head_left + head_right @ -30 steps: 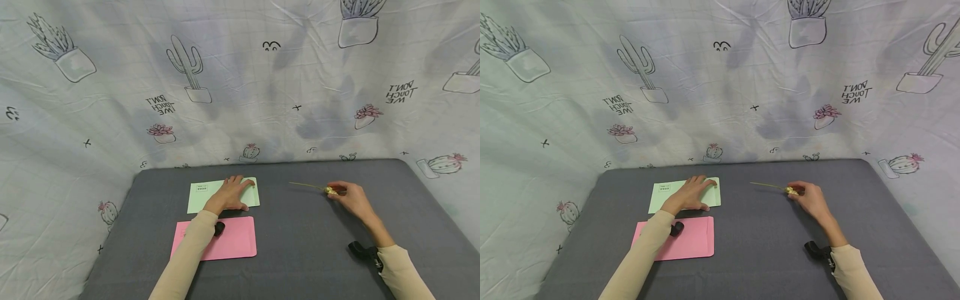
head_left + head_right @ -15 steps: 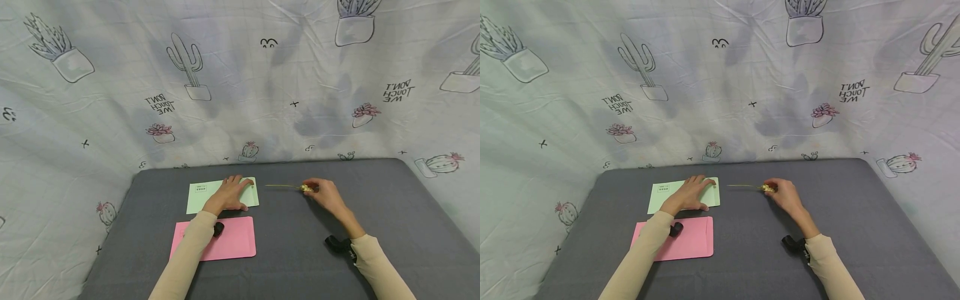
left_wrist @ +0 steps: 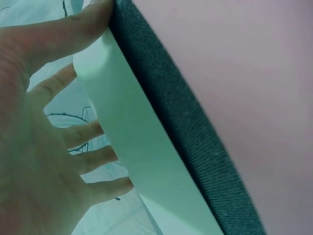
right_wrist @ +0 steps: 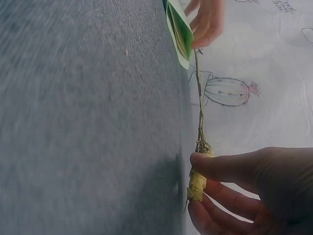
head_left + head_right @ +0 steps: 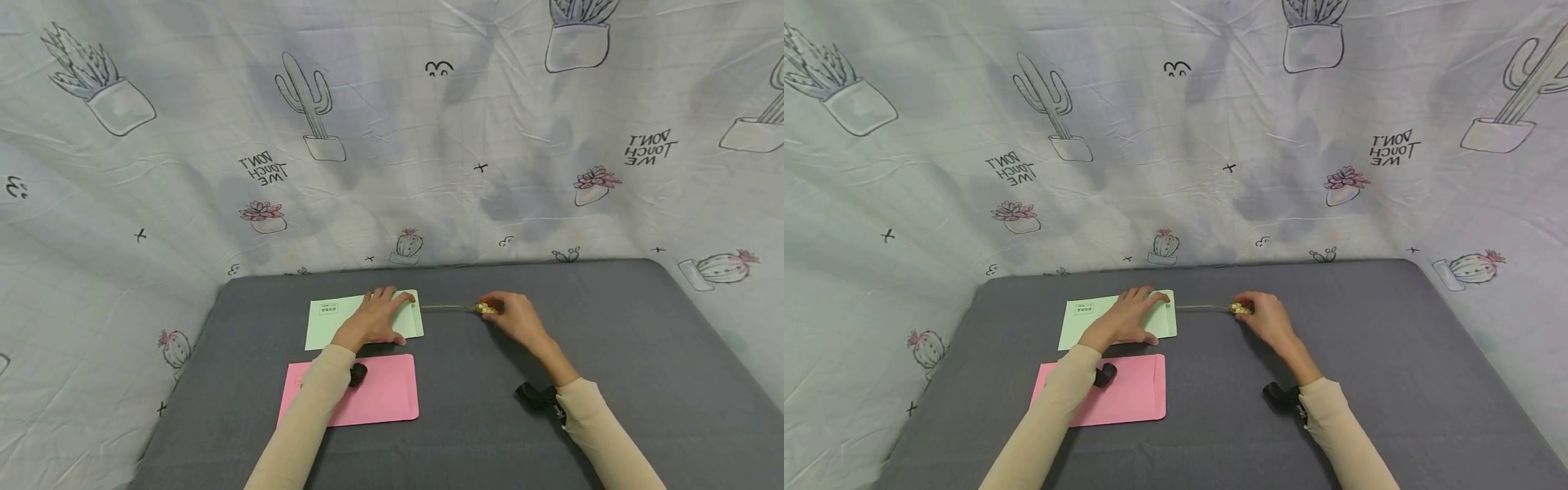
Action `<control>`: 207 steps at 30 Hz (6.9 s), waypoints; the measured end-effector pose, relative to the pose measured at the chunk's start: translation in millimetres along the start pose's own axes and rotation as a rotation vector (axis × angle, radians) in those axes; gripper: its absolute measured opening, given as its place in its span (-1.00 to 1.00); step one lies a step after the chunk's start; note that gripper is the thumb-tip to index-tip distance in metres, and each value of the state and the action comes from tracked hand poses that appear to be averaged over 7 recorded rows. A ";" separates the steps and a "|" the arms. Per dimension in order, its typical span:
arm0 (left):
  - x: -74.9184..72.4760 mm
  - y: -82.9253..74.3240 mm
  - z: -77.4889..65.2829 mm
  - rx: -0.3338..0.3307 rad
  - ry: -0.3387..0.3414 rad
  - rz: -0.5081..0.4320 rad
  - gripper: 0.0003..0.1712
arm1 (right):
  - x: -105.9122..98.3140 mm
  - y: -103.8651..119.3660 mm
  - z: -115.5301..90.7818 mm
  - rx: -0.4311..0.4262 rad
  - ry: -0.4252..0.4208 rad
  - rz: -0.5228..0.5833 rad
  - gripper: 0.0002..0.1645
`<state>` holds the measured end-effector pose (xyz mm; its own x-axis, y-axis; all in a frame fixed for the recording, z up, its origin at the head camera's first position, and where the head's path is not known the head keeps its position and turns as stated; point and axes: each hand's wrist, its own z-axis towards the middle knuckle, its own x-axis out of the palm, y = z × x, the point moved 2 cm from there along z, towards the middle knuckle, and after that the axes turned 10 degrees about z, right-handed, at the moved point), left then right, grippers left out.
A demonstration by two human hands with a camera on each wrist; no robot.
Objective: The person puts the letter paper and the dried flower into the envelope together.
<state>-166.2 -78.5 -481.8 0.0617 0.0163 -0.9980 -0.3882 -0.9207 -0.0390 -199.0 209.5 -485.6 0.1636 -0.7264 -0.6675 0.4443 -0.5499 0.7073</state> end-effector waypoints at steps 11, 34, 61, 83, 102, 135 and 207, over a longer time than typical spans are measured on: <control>4.3 6.5 6.9 0.007 -0.004 0.006 -0.04 | 12.9 3.3 10.5 -0.033 0.008 0.023 -0.63; 5.4 20.0 19.1 0.043 -0.014 0.009 -0.06 | 29.2 14.6 31.8 -0.035 -0.041 0.072 -0.62; 7.2 15.4 12.6 0.028 -0.005 -0.006 -0.08 | 47.8 19.3 38.5 -0.030 -0.021 0.123 -0.59; 8.1 15.8 10.9 0.020 -0.013 -0.013 -0.06 | 34.7 16.4 34.0 0.098 0.086 -0.052 -0.62; 8.9 15.2 12.7 0.022 -0.011 -0.012 -0.07 | 46.2 18.1 44.4 0.064 0.086 -0.053 -0.74; 7.7 12.7 9.0 0.017 -0.017 -0.017 -0.06 | 55.8 26.7 56.5 -0.022 0.112 0.092 -0.84; 6.1 12.1 4.1 0.011 0.001 -0.018 0.00 | 84.2 57.9 79.8 0.475 0.116 0.474 -0.77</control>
<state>-174.3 -88.0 -488.5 0.0699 0.0323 -0.9970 -0.3969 -0.9161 -0.0575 -229.8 83.6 -482.3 0.3502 -0.8993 -0.2621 -0.1293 -0.3235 0.9373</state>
